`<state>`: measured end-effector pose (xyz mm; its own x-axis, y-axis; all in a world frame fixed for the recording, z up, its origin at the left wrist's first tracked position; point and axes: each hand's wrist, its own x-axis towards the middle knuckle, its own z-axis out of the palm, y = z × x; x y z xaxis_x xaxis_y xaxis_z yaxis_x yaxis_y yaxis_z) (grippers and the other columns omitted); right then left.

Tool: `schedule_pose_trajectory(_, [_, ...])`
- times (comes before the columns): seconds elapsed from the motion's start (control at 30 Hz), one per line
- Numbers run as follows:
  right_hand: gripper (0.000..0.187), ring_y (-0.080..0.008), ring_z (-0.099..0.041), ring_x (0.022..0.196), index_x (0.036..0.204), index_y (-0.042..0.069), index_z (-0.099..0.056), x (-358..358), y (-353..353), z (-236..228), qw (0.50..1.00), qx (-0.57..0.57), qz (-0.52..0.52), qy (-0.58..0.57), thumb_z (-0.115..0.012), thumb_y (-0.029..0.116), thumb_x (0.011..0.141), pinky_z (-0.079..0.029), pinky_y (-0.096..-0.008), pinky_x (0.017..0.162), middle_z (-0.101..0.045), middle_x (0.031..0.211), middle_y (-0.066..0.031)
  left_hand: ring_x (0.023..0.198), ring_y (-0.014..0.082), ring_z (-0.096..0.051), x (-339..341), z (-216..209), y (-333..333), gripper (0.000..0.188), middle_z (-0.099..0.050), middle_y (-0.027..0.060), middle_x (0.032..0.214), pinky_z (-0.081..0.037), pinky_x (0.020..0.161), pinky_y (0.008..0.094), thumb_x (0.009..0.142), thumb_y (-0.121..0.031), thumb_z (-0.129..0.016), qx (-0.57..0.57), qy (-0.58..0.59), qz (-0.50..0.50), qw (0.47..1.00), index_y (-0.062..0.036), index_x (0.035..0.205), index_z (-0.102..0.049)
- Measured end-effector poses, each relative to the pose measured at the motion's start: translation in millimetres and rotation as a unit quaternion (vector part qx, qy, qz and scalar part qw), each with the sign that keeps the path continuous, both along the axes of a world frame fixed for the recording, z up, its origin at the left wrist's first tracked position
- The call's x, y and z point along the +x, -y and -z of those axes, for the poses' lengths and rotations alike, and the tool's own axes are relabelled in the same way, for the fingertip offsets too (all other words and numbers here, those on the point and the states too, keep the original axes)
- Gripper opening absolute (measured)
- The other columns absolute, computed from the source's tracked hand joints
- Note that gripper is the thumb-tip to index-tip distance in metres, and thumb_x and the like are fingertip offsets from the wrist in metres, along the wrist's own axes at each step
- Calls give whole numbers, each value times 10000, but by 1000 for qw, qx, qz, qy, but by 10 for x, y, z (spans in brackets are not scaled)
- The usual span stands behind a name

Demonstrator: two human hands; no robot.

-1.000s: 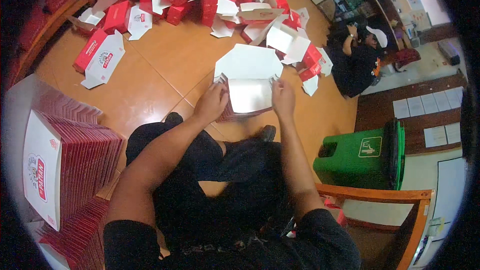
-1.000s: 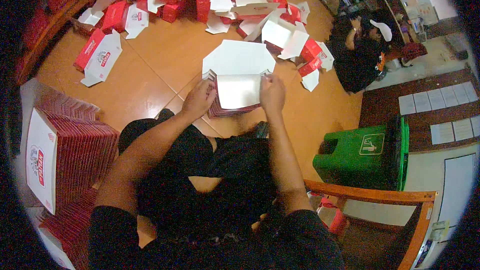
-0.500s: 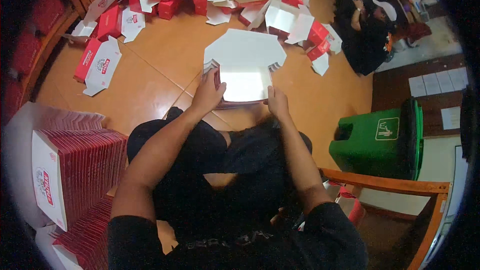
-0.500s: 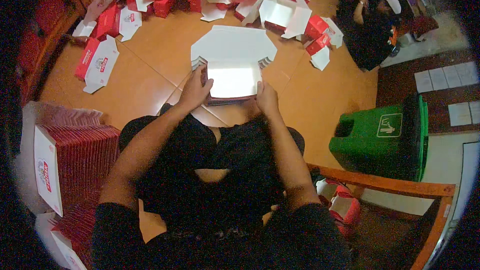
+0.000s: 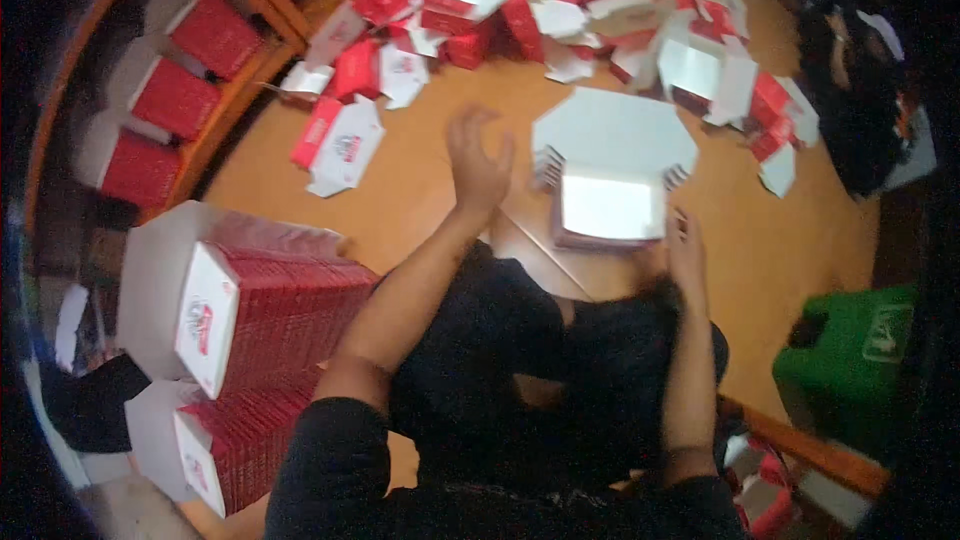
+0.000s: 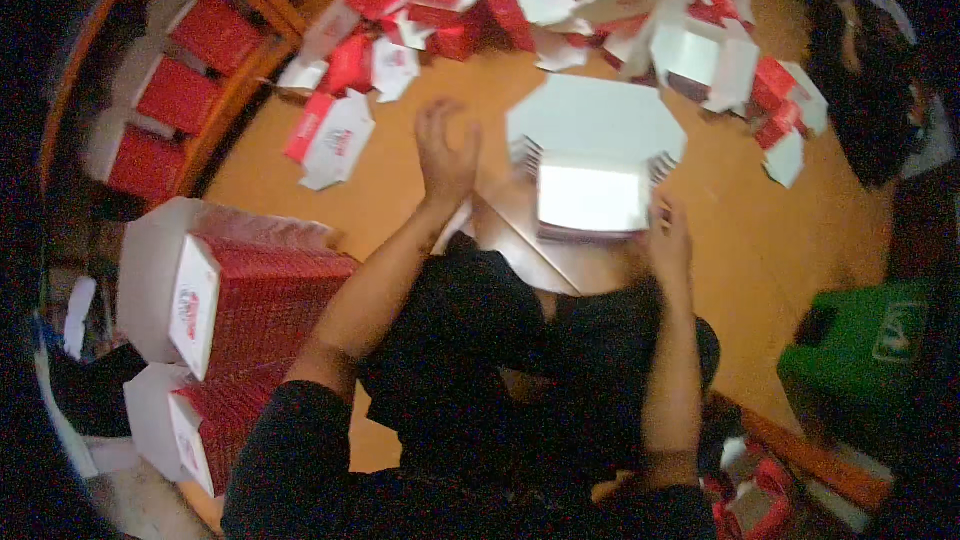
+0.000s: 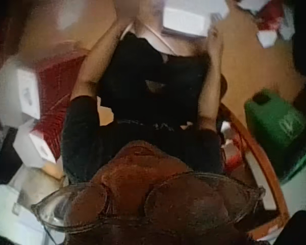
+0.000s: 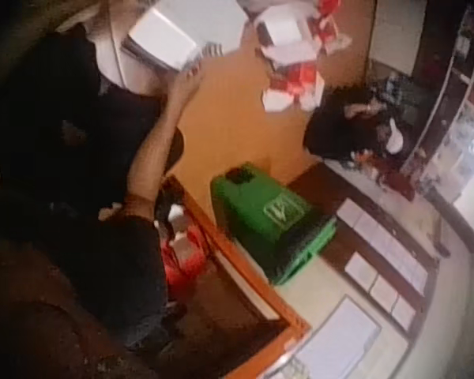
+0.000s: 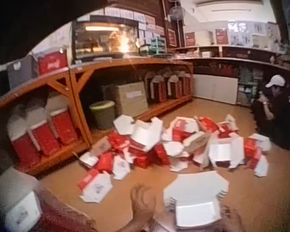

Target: The person sits on the floor and repeatedly assembles flat red and white cardboard boxes by folding the sides and interlocking the tabs. They pick up a flat piece, fold it into a box shape, and place the finished box on a growing stack to their left.

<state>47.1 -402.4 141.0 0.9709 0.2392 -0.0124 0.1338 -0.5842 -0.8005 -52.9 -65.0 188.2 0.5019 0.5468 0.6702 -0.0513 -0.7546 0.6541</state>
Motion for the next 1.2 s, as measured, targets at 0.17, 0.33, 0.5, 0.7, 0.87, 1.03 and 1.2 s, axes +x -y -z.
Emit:
schedule_pose_trajectory(0.17, [376,-262,-622,1021,1263,60,-516,-134,-92,-450,999,22,13,-47,-551,293,969,-496,-373,857,-621,1142,-190,1002,359,-540,114,495,-1944,397,-575,203,1037,-413,888,481,727,-141,-712,-41,17,-405,913,34,1057,-576])
schedule_pose_trajectory(0.33, [365,-230,-616,983,1246,36,-516,-127,-187,-535,995,77,-24,-63,-567,260,963,-501,-363,834,-628,1086,-162,1338,465,-343,-963,1884,-3609,1046,-306,331,1450,-351,1058,512,767,-653,-575,-247,-213,-656,681,131,1401,-292])
schedule_pose_trajectory(0.5, [345,-189,-595,982,1223,11,-514,-75,-213,-666,992,114,-24,-51,-585,214,953,-492,-321,839,-620,1067,-134,1161,361,-544,-1431,2411,-3509,723,-554,240,1221,-452,969,465,735,-263,-749,-119,-114,-619,768,16,1330,-447])
schedule_pose_trajectory(0.7, [318,-188,-605,980,1200,11,-525,-80,-170,-834,991,118,5,-62,-615,148,928,-501,-319,849,-626,1066,-128,1097,378,-583,-735,1169,-2379,559,-584,208,1178,-475,912,474,748,-141,-751,-317,-168,-574,736,-44,1213,-458])
schedule_pose_trajectory(0.87, [311,-198,-622,965,1192,16,-524,-65,-184,-749,992,123,-5,9,-620,102,908,-511,-325,838,-636,1070,-125,986,313,-598,-784,1277,-2685,398,-593,189,1086,-469,874,420,818,-50,-684,-129,63,-354,924,10,1142,-461])
schedule_pose_trajectory(1.03, [439,-212,-611,1006,1272,28,-466,-100,-264,-504,965,259,-21,38,-636,58,869,-508,-335,854,-600,1147,-151,898,210,-596,-606,218,-2127,210,-599,102,998,-475,828,321,879,-32,-628,-236,131,-105,957,13,1068,-548])
schedule_pose_trajectory(1.2, [829,-340,-481,1220,1404,20,-295,-413,-321,-651,949,214,-113,200,-779,140,743,-446,-442,968,-422,1345,-233,868,124,-591,-1004,-1083,-514,143,-608,60,924,-497,754,256,960,-154,-568,-473,190,108,853,-35,1033,-532])
